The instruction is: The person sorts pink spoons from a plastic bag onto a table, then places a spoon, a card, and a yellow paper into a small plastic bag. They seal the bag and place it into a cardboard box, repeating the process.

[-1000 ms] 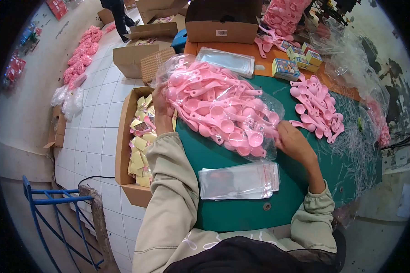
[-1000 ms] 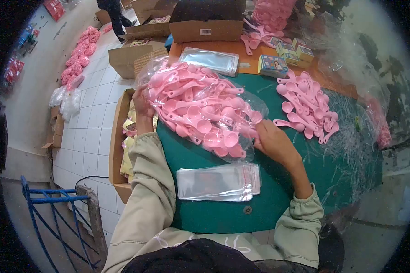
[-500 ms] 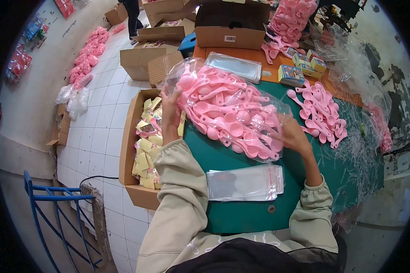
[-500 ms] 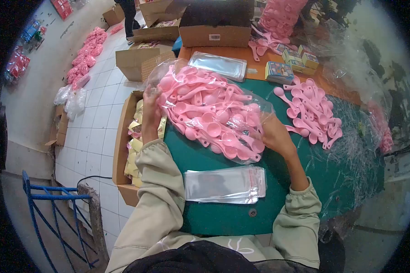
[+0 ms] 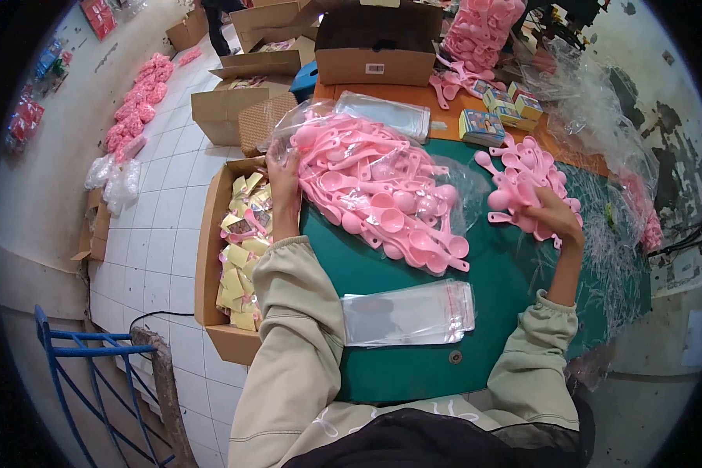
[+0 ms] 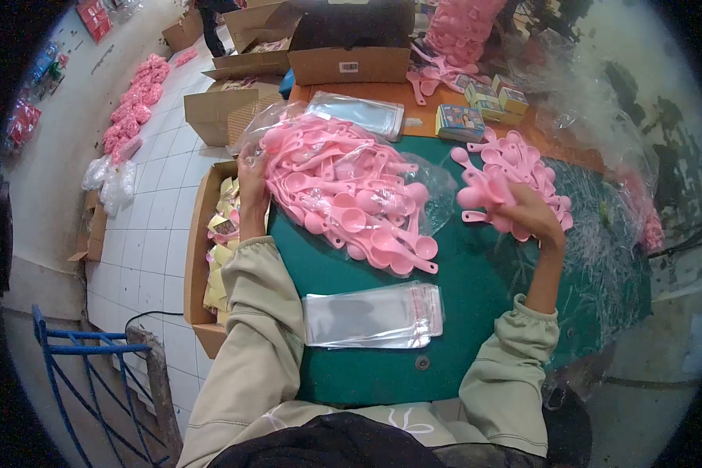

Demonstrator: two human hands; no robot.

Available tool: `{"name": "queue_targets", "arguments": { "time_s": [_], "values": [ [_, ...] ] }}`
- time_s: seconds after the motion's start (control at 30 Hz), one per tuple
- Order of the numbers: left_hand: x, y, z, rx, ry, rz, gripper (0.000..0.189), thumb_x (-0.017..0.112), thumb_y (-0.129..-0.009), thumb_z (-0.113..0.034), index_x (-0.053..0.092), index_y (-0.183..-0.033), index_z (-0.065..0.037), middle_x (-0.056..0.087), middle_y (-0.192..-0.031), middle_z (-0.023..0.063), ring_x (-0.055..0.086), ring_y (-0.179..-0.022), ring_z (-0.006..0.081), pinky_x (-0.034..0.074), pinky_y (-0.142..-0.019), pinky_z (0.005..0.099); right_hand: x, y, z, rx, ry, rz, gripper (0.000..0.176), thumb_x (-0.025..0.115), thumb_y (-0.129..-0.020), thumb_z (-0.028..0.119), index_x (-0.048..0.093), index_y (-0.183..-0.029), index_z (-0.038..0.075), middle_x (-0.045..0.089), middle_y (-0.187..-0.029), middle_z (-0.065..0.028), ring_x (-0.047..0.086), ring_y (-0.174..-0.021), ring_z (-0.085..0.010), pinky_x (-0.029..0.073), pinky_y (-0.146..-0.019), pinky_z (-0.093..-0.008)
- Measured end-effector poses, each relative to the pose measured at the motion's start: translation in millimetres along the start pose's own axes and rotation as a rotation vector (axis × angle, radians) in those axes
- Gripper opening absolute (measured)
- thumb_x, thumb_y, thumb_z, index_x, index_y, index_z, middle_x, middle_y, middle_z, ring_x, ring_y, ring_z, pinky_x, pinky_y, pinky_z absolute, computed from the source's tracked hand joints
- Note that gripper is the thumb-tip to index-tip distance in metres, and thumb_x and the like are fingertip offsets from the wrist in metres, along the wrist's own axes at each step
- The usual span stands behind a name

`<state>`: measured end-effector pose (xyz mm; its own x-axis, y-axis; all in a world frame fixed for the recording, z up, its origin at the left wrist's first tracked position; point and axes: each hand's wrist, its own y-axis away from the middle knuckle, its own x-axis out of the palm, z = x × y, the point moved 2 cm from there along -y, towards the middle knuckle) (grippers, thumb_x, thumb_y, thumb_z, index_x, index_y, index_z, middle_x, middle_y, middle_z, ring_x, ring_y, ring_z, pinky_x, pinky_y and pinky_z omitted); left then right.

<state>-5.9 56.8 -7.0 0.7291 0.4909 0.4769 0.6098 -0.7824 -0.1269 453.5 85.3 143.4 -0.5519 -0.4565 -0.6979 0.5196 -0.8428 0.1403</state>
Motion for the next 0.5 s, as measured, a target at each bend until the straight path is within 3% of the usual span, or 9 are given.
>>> {"name": "queue_targets", "arguments": {
  "time_s": [0.03, 0.13, 0.17, 0.27, 0.37, 0.47, 0.5],
  "values": [
    [0.0, -0.1, -0.9, 0.006, -0.023, -0.017, 0.06, 0.061, -0.083, -0.006, 0.025, -0.13, 0.002, 0.041, -0.127, 0.0158, 0.045, -0.114, 0.0222, 0.039, -0.095, 0.0311, -5.9, -5.7, -13.1, -0.014, -0.073, 0.003, 0.027, 0.056, -0.076, 0.018, 0.06, -0.095, -0.001, 0.063, -0.087, -0.0083, 0.059, -0.082, -0.0152, 0.045, -0.071, -0.0277],
    [0.6, 0.0, -6.7, -0.007, -0.063, -0.074, 0.062, 0.064, -0.081, -0.008, 0.026, -0.129, 0.002, 0.042, -0.125, 0.0172, 0.048, -0.109, 0.0214, 0.042, -0.092, 0.0303, -11.3, -17.5, -51.9, -0.001, 0.165, -0.325, 0.03, 0.058, -0.076, 0.018, 0.059, -0.099, -0.001, 0.063, -0.085, -0.0107, 0.06, -0.08, -0.0218, 0.045, -0.073, -0.0296],
    [1.5, 2.6, -8.5, -0.021, -0.072, -0.094, 0.063, 0.065, -0.081, -0.009, 0.027, -0.129, 0.002, 0.043, -0.124, 0.0176, 0.05, -0.107, 0.021, 0.044, -0.09, 0.03, -10.7, -21.8, -61.5, 0.297, 0.445, -0.344, 0.041, 0.064, -0.074, 0.026, 0.057, -0.106, 0.0, 0.059, -0.102, -0.0168, 0.056, -0.091, -0.0306, 0.044, -0.079, -0.0339],
    [13.2, 12.1, -24.0, -0.05, -0.155, -0.145, 0.059, 0.064, -0.082, -0.015, 0.03, -0.127, 0.003, 0.049, -0.116, 0.0167, 0.052, -0.103, 0.0199, 0.045, -0.088, 0.0296, 13.8, -26.0, -47.7, -0.009, 0.679, -0.643, 0.054, 0.065, -0.074, 0.037, 0.052, -0.118, 0.009, 0.05, -0.122, -0.0152, 0.048, -0.11, -0.0328, 0.037, -0.091, -0.0422],
    [2.0, 1.8, -5.6, -0.032, -0.074, -0.088, 0.059, 0.065, -0.082, -0.017, 0.031, -0.127, 0.004, 0.047, -0.118, 0.0173, 0.052, -0.102, 0.019, 0.045, -0.085, 0.0287, 46.5, -41.0, -10.3, -0.172, 0.917, -0.478, 0.056, 0.06, -0.077, 0.042, 0.046, -0.127, 0.022, 0.035, -0.138, -0.0089, 0.029, -0.128, -0.0295, 0.021, -0.101, -0.0558],
    [-2.4, 0.8, -1.3, -0.038, -0.093, -0.057, 0.056, 0.063, -0.084, -0.019, 0.033, -0.125, 0.004, 0.047, -0.118, 0.0171, 0.052, -0.102, 0.0188, 0.045, -0.085, 0.0282, 68.6, -56.7, -44.1, -0.161, 1.065, -0.496, 0.047, 0.049, -0.083, 0.05, 0.044, -0.127, 0.034, 0.032, -0.139, -0.002, 0.024, -0.131, -0.0255, 0.011, -0.098, -0.0671],
    [-2.7, 2.1, -1.0, -0.053, -0.076, -0.056, 0.054, 0.063, -0.084, -0.019, 0.035, -0.125, 0.005, 0.046, -0.12, 0.017, 0.051, -0.103, 0.0187, 0.044, -0.087, 0.0283, 66.6, -57.9, -48.0, -0.096, 1.063, -0.49, 0.043, 0.044, -0.086, 0.047, 0.046, -0.126, 0.031, 0.034, -0.138, -0.0009, 0.024, -0.132, -0.0246, 0.012, -0.097, -0.0681]
  ]
}}
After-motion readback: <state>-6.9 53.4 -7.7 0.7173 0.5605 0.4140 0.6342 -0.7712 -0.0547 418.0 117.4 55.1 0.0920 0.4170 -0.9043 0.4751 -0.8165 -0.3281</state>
